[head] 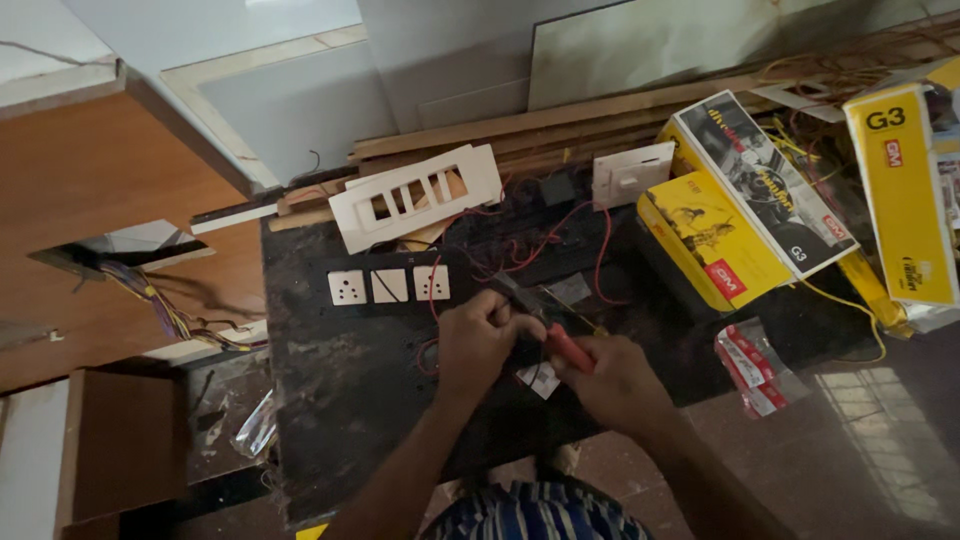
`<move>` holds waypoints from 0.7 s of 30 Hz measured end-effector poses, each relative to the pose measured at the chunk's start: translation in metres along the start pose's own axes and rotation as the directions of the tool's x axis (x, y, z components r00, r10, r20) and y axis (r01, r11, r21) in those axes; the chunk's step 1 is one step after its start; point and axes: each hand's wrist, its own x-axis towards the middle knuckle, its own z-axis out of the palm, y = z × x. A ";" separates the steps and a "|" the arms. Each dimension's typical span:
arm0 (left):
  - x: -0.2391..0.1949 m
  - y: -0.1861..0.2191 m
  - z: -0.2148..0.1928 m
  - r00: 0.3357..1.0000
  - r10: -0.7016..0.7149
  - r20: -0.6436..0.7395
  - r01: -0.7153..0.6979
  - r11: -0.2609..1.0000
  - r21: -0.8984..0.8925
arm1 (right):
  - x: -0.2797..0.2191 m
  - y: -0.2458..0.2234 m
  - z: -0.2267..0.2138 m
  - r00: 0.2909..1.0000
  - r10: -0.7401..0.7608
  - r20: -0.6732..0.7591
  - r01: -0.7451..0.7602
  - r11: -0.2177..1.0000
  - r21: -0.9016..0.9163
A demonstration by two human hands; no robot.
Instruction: The person prepares and connects electrical wires to several switch and socket panels using a screwdriver and wire cutters.
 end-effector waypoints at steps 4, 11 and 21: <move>0.005 -0.007 0.013 0.967 -0.014 -0.255 0.050 0.990 0.135 | 0.006 0.003 0.026 0.971 -0.030 0.237 -0.207 0.388 0.898; -0.006 -0.002 0.013 0.993 0.101 -0.053 -0.087 0.971 0.222 | 0.020 0.017 -0.011 0.981 -0.103 -0.165 0.132 0.976 0.173; -0.015 -0.006 -0.010 0.929 0.277 0.247 -0.337 0.908 0.249 | 0.061 0.033 -0.041 0.889 -0.201 -0.412 0.023 0.917 -0.399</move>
